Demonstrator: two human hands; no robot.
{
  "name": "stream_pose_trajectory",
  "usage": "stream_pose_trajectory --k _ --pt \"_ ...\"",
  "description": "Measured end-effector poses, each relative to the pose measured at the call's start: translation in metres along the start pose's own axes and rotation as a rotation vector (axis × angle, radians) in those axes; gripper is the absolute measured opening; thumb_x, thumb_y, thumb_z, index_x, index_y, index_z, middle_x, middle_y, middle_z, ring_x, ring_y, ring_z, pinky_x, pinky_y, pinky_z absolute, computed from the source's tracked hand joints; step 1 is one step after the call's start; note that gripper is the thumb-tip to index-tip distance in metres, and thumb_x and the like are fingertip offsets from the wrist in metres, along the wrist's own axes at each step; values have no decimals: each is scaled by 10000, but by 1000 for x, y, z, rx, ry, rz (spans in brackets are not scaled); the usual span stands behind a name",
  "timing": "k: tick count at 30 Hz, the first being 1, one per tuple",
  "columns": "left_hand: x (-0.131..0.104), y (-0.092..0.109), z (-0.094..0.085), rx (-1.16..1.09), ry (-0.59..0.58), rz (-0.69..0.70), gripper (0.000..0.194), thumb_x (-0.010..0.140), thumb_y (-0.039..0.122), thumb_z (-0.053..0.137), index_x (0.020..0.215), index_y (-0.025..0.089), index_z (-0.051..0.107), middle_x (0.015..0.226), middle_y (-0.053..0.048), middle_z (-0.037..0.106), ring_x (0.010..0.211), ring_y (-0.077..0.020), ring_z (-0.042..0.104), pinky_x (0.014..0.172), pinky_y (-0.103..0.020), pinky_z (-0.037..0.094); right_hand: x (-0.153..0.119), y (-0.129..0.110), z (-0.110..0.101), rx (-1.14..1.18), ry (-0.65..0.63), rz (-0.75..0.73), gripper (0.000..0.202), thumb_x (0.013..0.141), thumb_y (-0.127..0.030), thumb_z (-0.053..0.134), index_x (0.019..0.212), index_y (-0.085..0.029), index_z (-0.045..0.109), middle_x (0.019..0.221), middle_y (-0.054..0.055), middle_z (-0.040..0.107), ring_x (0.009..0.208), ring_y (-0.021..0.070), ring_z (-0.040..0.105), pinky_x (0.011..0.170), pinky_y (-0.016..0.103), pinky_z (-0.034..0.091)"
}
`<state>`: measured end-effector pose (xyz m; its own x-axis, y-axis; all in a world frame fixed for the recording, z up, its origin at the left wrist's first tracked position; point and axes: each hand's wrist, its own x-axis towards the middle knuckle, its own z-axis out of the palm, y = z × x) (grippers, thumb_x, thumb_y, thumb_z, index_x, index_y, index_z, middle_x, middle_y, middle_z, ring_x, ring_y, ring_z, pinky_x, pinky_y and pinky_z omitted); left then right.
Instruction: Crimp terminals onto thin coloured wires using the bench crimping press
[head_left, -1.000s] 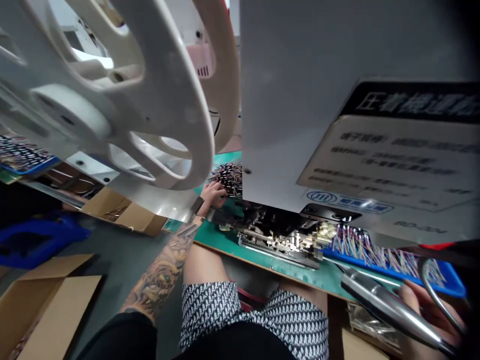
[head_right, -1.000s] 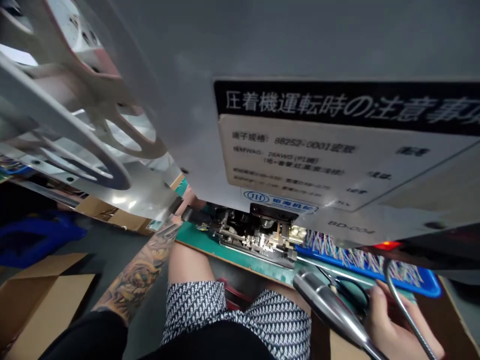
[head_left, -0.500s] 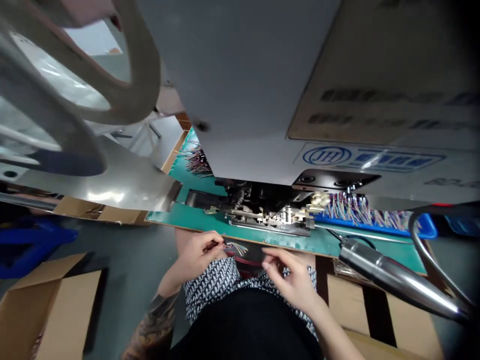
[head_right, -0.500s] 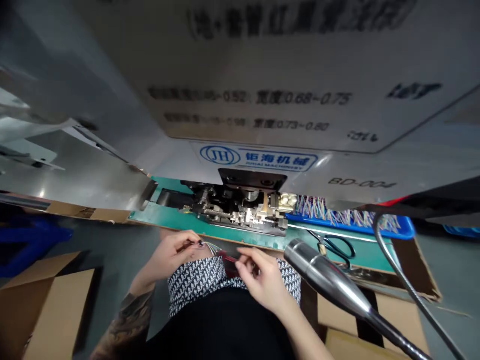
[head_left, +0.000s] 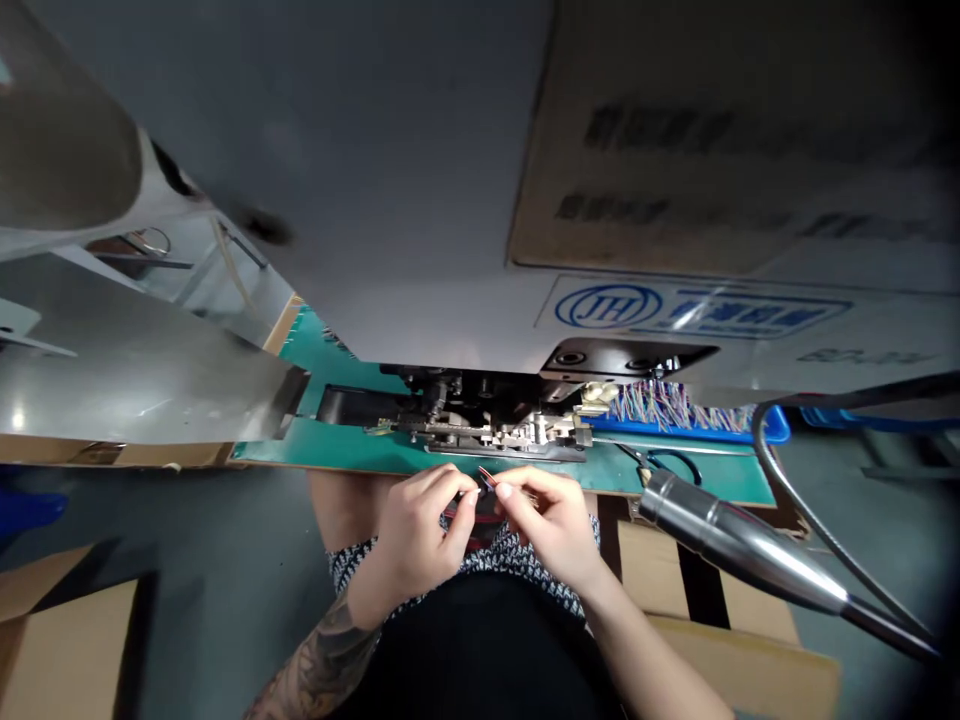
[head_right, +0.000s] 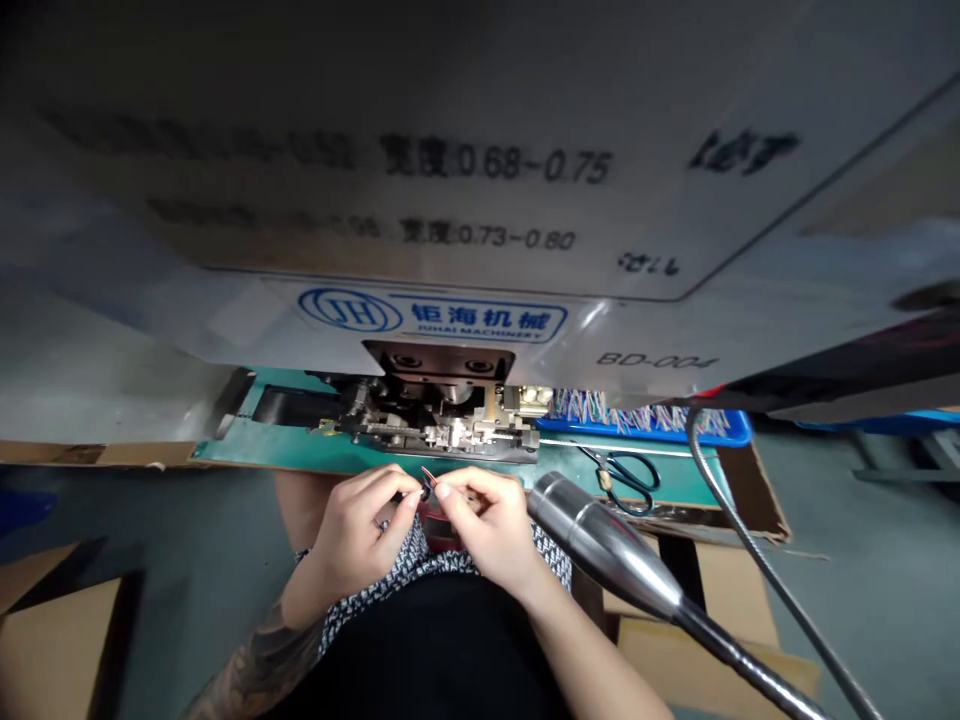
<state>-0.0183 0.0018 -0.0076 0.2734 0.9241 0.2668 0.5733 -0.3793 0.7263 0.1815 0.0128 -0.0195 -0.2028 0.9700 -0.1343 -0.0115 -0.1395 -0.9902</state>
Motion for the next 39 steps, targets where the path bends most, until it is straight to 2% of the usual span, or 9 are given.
stream_pose_trajectory --k 4,8,10,15,19,23,32,39 --pt "7 7 -4 23 2 50 167 1036 128 544 913 211 619 814 -30 671 752 -190 643 701 -340 488 -1 -7 2 55 84 -21 232 958 -410 808 840 -210 818 626 9 699 427 128 524 399 249 399" --pt "15 13 -3 38 49 74 153 1035 124 541 929 213 606 819 -34 670 755 -189 654 696 -333 490 -2 -18 10 149 241 13 197 948 -392 814 841 -228 797 614 5 707 430 149 559 423 271 437" --pt "18 15 -1 54 75 82 158 1035 123 534 931 214 610 813 -39 669 746 -190 655 693 -331 495 1 -20 14 222 278 16 184 940 -375 808 825 -234 783 616 -1 714 419 143 554 416 265 426" --pt "26 19 6 111 172 117 170 1024 99 538 928 202 632 809 -47 688 745 -197 676 708 -331 529 13 -17 19 415 299 74 238 912 -384 795 752 -211 760 588 -9 693 378 106 494 387 236 359" --pt "27 19 8 166 212 123 158 1021 91 555 941 198 639 826 -50 708 763 -200 697 724 -333 548 18 -21 22 477 329 169 328 878 -448 850 701 -188 754 535 -10 660 370 86 458 382 218 333" --pt "26 18 9 201 229 112 150 1023 106 559 950 207 643 837 -50 725 772 -196 707 729 -326 559 22 -27 23 502 342 204 328 828 -439 871 670 -174 760 529 -2 657 368 78 445 366 208 331" --pt "23 16 10 218 235 97 136 1014 103 573 949 199 644 854 -46 721 779 -198 701 726 -336 556 24 -25 22 477 341 199 311 846 -435 861 685 -182 777 541 -3 666 390 88 465 373 213 346" --pt "23 14 9 208 221 103 138 1013 95 570 947 196 638 851 -46 715 791 -199 698 745 -340 562 17 -14 23 379 374 112 341 890 -443 860 672 -204 753 562 -3 673 415 108 509 399 230 371"
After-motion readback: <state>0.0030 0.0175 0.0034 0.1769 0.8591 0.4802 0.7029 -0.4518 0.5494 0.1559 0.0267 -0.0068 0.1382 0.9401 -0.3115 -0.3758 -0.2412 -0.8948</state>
